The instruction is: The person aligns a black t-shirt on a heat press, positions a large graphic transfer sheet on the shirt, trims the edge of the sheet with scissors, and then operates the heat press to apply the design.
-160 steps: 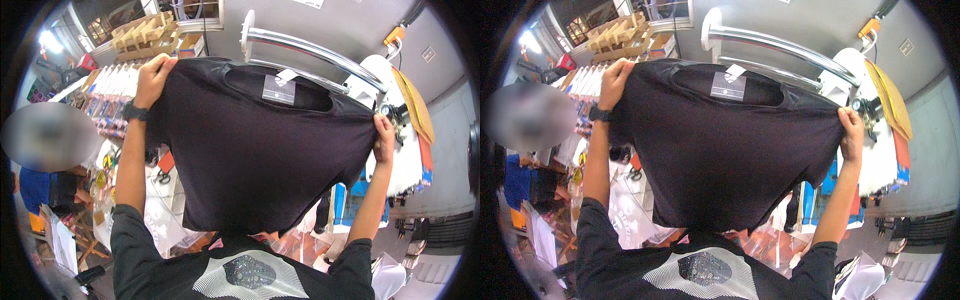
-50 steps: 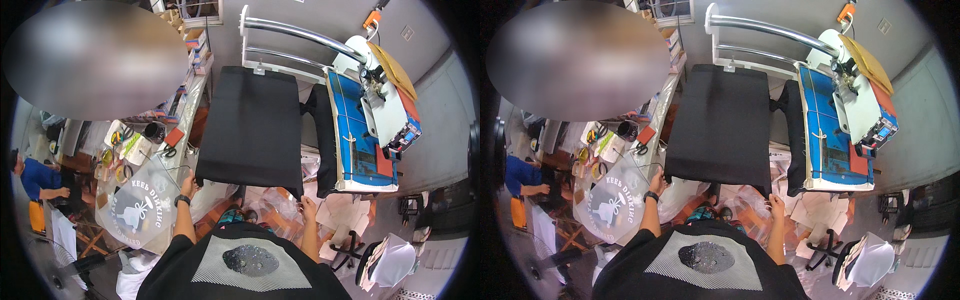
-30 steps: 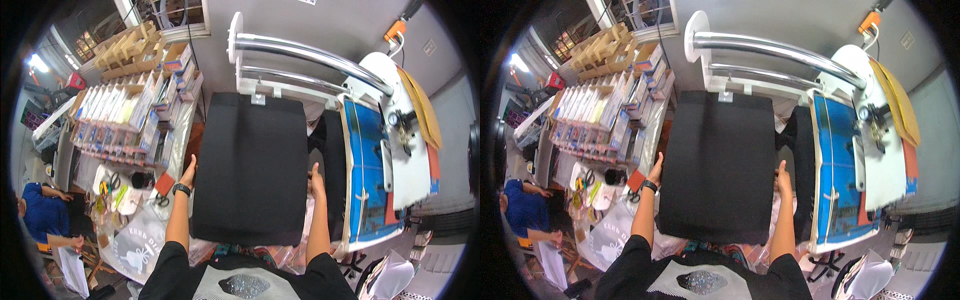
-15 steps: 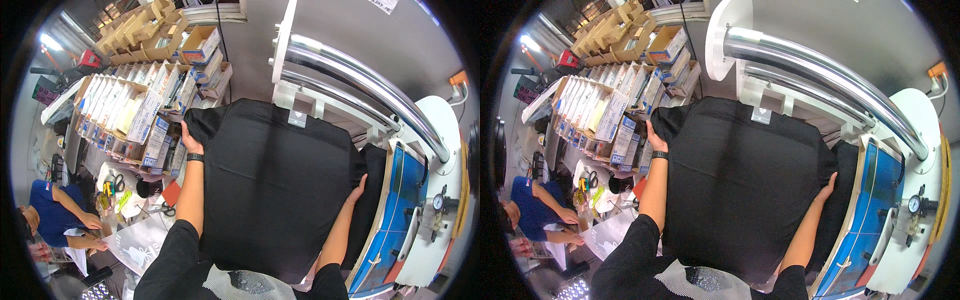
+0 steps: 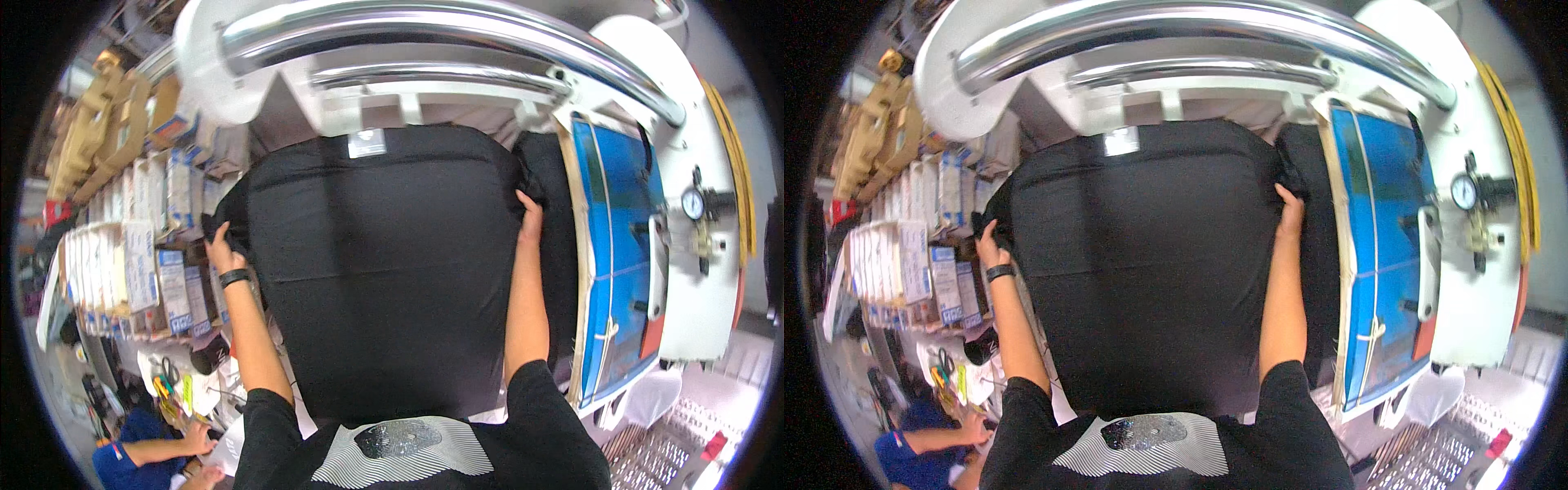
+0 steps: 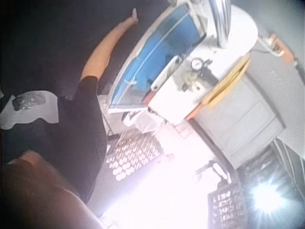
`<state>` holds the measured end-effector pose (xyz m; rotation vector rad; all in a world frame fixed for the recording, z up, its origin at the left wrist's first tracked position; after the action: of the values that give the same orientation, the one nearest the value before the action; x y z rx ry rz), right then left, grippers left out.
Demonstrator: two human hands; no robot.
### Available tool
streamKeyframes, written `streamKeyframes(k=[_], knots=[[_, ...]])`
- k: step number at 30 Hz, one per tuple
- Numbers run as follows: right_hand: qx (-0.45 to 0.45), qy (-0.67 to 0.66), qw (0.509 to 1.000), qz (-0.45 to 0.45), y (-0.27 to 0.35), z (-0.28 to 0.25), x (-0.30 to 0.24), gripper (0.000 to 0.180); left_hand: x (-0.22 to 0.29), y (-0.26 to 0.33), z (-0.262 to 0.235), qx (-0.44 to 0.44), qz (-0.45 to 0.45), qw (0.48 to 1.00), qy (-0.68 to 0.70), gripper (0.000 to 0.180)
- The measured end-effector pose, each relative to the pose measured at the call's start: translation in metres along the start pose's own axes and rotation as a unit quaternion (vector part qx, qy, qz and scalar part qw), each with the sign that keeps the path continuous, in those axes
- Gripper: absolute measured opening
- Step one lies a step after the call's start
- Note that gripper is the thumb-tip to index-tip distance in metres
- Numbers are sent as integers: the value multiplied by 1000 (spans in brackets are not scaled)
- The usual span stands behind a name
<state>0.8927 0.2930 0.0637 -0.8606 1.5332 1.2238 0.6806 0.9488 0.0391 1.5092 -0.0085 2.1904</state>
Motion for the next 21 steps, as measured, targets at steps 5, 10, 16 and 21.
streamKeyframes(k=[5, 10, 16, 21], knots=[[-23, -86, 996, -9, -2, -17, 12, 37, 16, 34, 44, 3, 24, 1000, 2, 61], [20, -33, 999, 11, 10, -7, -6, 38, 9, 12, 32, -24, 18, 999, 17, 57], [166, 522, 821, -161, 13, 10, -14, 55, 9, -1, 6, -6, 43, 987, -155, 68], [235, 590, 698, -330, 96, 71, -109, 42, 51, 119, 128, -207, 240, 892, -322, 56]])
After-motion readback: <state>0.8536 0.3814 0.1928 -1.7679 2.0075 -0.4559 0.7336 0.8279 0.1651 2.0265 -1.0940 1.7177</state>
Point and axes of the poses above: each hand's wrist, its own y-axis away from the middle knuckle, its own z-axis out of the palm, x = y × z, the point moved 4 cm from there along -y, towards the middle knuckle, and after that the axes turned 15 degrees about y, right-handed, at the moved point
